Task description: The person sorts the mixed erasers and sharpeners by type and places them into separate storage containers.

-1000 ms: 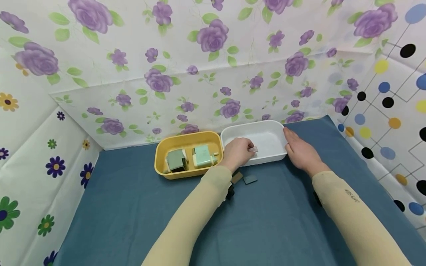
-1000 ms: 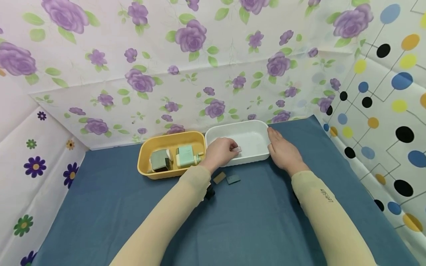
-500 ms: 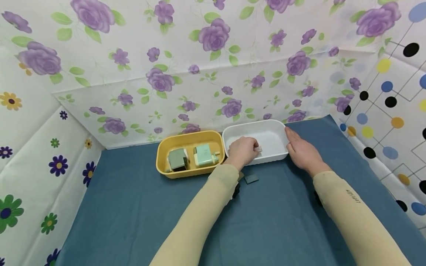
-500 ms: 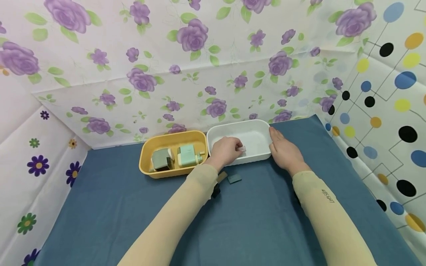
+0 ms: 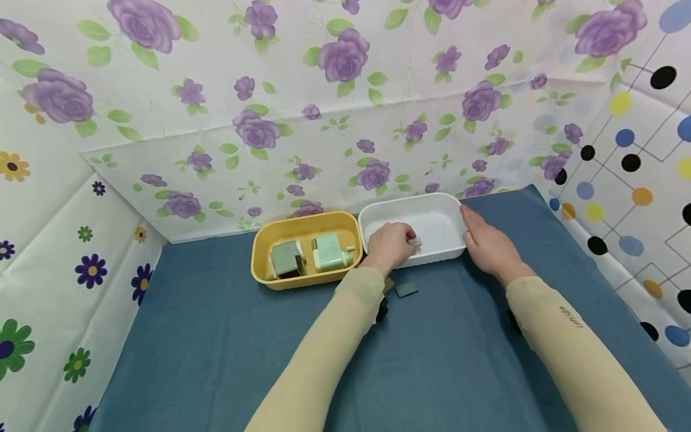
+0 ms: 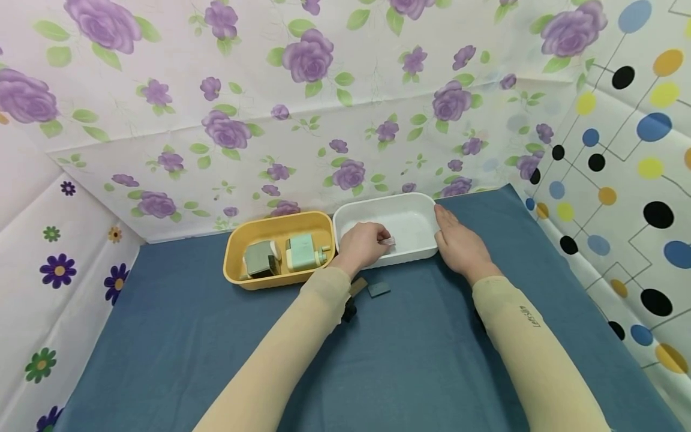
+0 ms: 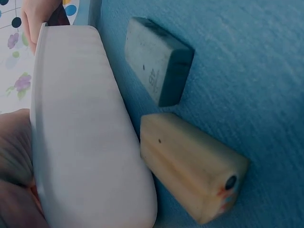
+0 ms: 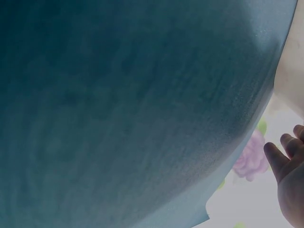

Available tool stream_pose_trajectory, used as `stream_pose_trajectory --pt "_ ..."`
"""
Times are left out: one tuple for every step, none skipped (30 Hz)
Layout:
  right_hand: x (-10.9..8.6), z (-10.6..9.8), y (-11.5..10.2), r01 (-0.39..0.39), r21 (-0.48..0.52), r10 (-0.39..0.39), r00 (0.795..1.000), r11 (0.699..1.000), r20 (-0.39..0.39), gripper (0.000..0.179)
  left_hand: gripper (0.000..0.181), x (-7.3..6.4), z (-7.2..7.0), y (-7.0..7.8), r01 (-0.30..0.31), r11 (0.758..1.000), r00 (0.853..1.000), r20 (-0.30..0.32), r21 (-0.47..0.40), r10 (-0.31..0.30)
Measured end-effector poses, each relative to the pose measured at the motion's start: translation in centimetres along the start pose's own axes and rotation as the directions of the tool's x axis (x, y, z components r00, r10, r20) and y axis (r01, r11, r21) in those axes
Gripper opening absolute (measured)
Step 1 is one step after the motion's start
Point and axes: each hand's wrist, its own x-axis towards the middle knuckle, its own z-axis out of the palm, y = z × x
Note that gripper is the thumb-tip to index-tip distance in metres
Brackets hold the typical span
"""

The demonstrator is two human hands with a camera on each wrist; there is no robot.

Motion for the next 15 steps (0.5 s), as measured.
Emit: stream_pose_trajectory --pt "-0.01 0.00 -0.01 0.002 0.001 -0.002 1.000 1.000 -0.001 0.062 0.016 -0.03 0.02 -0.05 -0.005 1.000 1.000 -0.002 -0.005 0.005" --pt "-0.01 0.00 -0.01 0.003 0.001 -0.003 1.000 1.000 -0.002 0.061 0.017 -0.06 0.04 -0.10 -0.011 1.000 1.000 -0.004 -0.011 0.011" --pt "-0.03 -0.01 -0.04 0.003 0.002 -0.003 1.000 1.000 -0.003 0.061 0.017 -0.08 0.07 -0.16 -0.015 1.000 1.000 -0.006 -0.016 0.015" --pt "-0.04 -0.03 -0.07 0.003 0.002 -0.003 1.000 1.000 -0.004 0.061 0.018 -0.11 0.10 -0.22 -0.020 1.000 1.000 -0.009 -0.022 0.020" --pt "-0.05 -0.03 -0.09 0.002 0.003 -0.002 1.000 1.000 -0.005 0.061 0.018 -0.13 0.13 -0.27 -0.023 0.999 1.000 -0.014 -0.029 0.022" --pt "-0.07 -0.05 -0.12 0.002 0.004 -0.002 1.000 1.000 -0.005 0.061 0.019 -0.15 0.13 -0.27 -0.020 0.999 1.000 -0.016 -0.032 0.019" --pt "-0.08 -0.06 -0.13 0.002 0.005 -0.002 1.000 1.000 -0.006 0.061 0.020 -0.18 0.12 -0.29 -0.018 0.999 1.000 -0.016 -0.035 0.017" --pt "-0.08 -0.07 -0.15 0.003 0.007 -0.002 1.000 1.000 -0.006 0.062 0.020 -0.21 0.14 -0.31 -0.016 0.999 1.000 -0.018 -0.038 0.015" --pt "-0.09 -0.08 -0.17 0.002 0.008 -0.002 1.000 1.000 -0.005 0.062 0.020 -0.23 0.15 -0.31 -0.013 0.999 1.000 -0.020 -0.038 0.013" --pt "-0.08 -0.08 -0.18 0.003 0.009 -0.003 1.000 1.000 -0.005 0.062 0.021 -0.28 0.16 -0.30 -0.011 0.999 1.000 -0.023 -0.039 0.010" --pt "-0.09 -0.09 -0.19 0.003 0.011 -0.003 1.000 1.000 -0.005 0.062 0.021 -0.30 0.17 -0.30 -0.010 0.999 1.000 -0.026 -0.038 0.009" --pt "-0.09 -0.10 -0.20 0.002 0.012 -0.002 1.000 1.000 -0.005 0.062 0.021 -0.31 0.20 -0.30 -0.011 0.999 1.000 -0.027 -0.038 0.010" --pt "-0.09 -0.11 -0.21 0.001 0.012 -0.001 1.000 1.000 -0.005 0.062 0.021 -0.33 0.21 -0.28 -0.014 0.999 0.999 -0.029 -0.037 0.013" --pt "-0.10 -0.12 -0.20 0.000 0.011 0.000 1.000 1.000 -0.005 0.062 0.021 -0.33 0.22 -0.27 -0.016 0.999 0.999 -0.032 -0.037 0.015" --pt "-0.10 -0.14 -0.19 -0.002 0.011 0.002 1.000 1.000 -0.004 0.062 0.021 -0.33 0.24 -0.26 -0.019 0.999 0.999 -0.035 -0.036 0.017"
